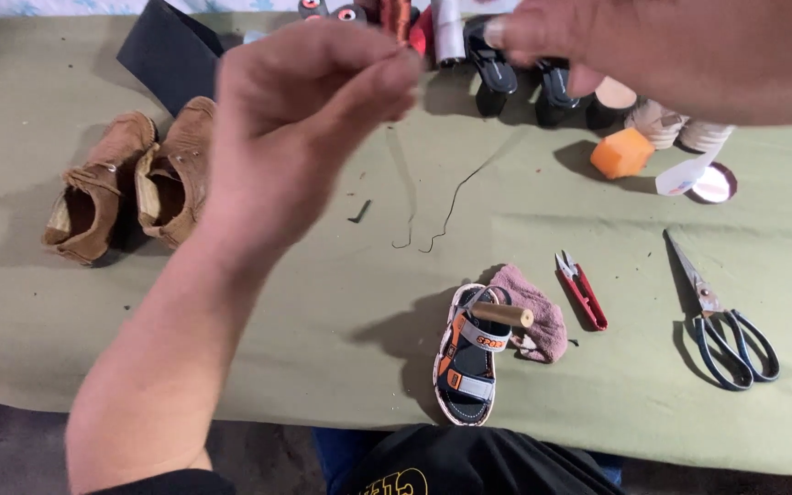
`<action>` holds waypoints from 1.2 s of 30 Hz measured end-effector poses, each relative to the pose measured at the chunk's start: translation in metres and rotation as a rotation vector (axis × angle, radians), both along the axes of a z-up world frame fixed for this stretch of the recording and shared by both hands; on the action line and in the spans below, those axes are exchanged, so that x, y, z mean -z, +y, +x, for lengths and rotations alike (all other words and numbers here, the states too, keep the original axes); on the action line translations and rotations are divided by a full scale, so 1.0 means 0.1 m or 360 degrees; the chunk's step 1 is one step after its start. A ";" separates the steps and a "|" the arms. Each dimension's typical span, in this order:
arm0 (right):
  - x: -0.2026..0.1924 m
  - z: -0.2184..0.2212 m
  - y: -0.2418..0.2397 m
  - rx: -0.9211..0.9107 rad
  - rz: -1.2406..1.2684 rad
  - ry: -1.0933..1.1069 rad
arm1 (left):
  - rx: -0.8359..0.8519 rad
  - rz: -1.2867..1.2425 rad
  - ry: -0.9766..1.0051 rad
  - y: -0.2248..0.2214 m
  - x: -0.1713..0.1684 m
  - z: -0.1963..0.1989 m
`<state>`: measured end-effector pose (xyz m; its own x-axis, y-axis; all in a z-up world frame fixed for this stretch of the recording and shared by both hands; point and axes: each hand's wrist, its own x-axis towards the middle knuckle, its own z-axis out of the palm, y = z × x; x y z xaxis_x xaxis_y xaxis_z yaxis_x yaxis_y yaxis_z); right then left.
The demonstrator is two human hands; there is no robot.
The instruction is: Hand-stitching a sandal as part of a repair process at a workbench.
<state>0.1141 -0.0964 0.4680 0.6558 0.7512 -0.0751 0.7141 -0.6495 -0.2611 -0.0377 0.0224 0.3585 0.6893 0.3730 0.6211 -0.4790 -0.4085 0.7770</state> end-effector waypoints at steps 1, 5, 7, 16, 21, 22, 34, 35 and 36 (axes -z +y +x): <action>0.19 0.16 -0.08 0.0014 -0.0010 0.0001 | 0.0005 -0.0009 0.0007 0.06 0.09 -0.07; 0.79 0.38 -0.52 -0.0530 0.0205 -0.0145 | -0.0654 0.0073 0.0428 0.35 0.47 -0.44; 1.35 0.41 -0.68 -0.1084 0.0459 -0.0299 | -0.0814 0.0267 0.0526 0.56 0.83 -0.62; 3.41 0.33 -1.11 -0.0926 -0.0432 -0.0011 | -0.1129 0.0821 0.1927 0.78 2.45 -0.94; 3.76 0.40 -1.29 -0.0522 -0.0464 0.0236 | -0.0501 0.0627 0.1820 0.13 2.92 -0.48; 3.83 0.42 -1.30 -0.0520 -0.0470 0.0237 | -0.0496 0.0622 0.1820 0.09 3.12 -0.43; 4.04 0.35 -1.41 -0.0337 -0.0005 0.0430 | -0.0342 0.0685 0.1760 0.06 3.45 -0.34; 4.03 0.34 -1.41 -0.0323 -0.0018 0.0427 | -0.0500 0.0594 0.1762 0.14 3.41 -0.35; 4.02 0.33 -1.42 -0.0303 -0.0030 0.0420 | -0.0654 0.0503 0.1755 0.23 3.36 -0.34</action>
<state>0.1475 -0.2382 0.0658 0.4597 0.8554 -0.2387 0.7326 -0.5172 -0.4424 -0.0720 0.0454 0.0224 0.7708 0.6256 -0.1200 0.5843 -0.6192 0.5246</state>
